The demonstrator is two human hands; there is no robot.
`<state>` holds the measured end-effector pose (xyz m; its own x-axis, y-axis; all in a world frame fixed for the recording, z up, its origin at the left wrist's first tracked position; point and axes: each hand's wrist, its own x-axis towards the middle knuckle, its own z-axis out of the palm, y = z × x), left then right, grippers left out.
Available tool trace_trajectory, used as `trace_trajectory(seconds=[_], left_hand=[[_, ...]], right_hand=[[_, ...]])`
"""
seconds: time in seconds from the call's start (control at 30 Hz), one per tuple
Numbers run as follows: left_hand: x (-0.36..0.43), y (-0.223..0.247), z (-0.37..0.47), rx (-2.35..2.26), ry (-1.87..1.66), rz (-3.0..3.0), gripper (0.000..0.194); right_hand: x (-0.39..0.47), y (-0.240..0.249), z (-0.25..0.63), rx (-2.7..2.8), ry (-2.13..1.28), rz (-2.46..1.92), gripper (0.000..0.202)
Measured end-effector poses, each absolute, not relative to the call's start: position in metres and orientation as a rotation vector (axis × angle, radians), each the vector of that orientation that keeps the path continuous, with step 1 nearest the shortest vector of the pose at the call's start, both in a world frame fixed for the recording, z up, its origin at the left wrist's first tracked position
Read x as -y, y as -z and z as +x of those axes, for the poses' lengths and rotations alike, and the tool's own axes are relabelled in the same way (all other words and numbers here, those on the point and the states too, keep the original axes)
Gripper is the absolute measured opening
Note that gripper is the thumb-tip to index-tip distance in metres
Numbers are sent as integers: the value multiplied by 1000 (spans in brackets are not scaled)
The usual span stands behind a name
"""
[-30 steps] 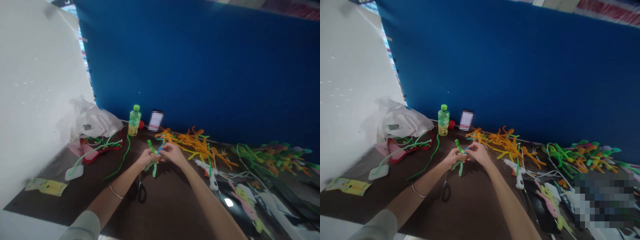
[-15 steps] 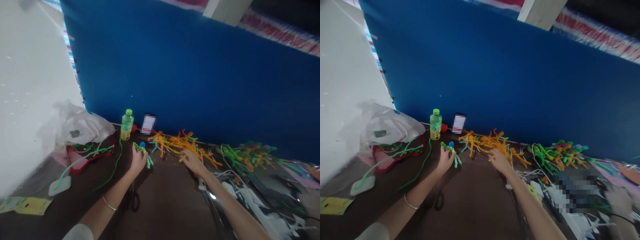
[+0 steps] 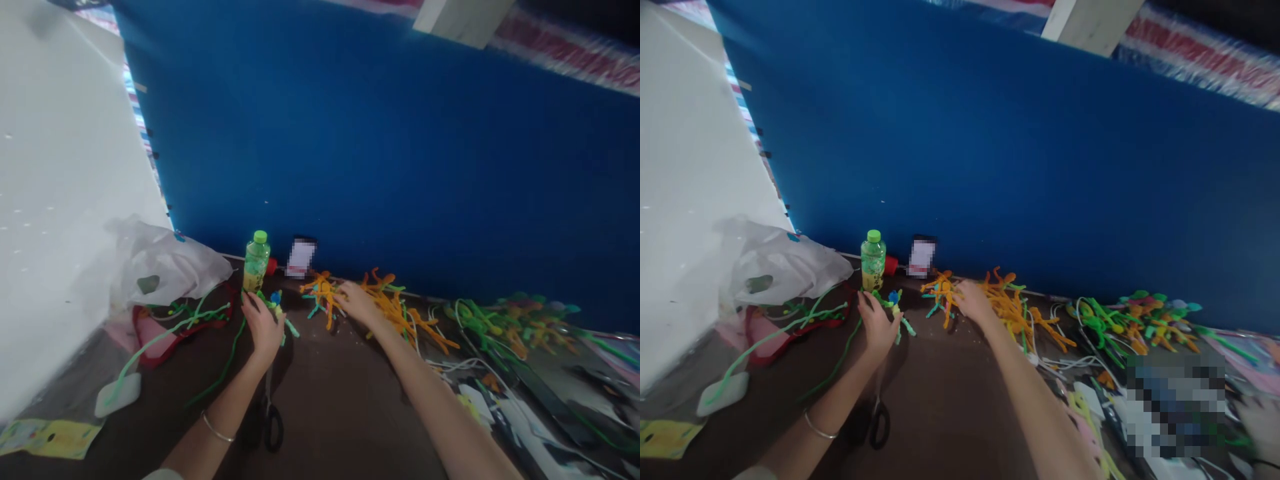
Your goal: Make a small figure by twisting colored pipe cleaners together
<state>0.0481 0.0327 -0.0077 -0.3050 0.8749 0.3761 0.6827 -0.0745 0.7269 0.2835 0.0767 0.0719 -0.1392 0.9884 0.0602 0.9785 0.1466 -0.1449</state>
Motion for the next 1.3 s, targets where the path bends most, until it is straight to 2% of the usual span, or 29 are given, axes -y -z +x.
trace_trajectory(seconds=[0.17, 0.33, 0.43, 0.53, 0.6, 0.7, 0.77, 0.83, 0.9, 1.0, 1.13, 1.3], left_hand=[[-37, 14, 45, -1928, -1311, 1776, 89], [-37, 18, 44, -1801, -1201, 1926, 73], [-36, 13, 45, -1772, -1331, 1854, 65], [-34, 6, 48, -1508, -1493, 1698, 49], [-33, 3, 52, -1178, -1460, 1563, 38], [-29, 2, 59, -821, -1256, 1312, 36], [-27, 2, 60, -756, -1173, 1241, 38], [-25, 2, 59, -766, -1150, 1281, 31], [-25, 1, 57, -779, -1130, 1343, 29], [-25, -1, 55, -738, -1054, 1343, 39], [-25, 0, 56, -687, -987, 1257, 37], [-32, 3, 56, -767, -1161, 965, 38]], right_hand=[[-90, -54, 244, 2142, -176, -2271, 43], [-87, -59, 251, 2100, -150, -2273, 36], [-79, -77, 262, 1950, -147, -2162, 37], [-66, -91, 261, 1813, -445, -1918, 36], [-55, -94, 253, 1752, -713, -1731, 33], [-40, -90, 234, 1622, -953, -1602, 31], [-32, -85, 223, 1565, -1058, -1540, 31], [-28, -80, 214, 1547, -1112, -1501, 30], [-25, -77, 208, 1549, -1066, -1515, 29], [-21, -70, 200, 1539, -868, -1554, 26], [-15, -55, 185, 1591, -695, -1498, 22], [-24, -48, 192, 1623, -579, -1545, 30]])
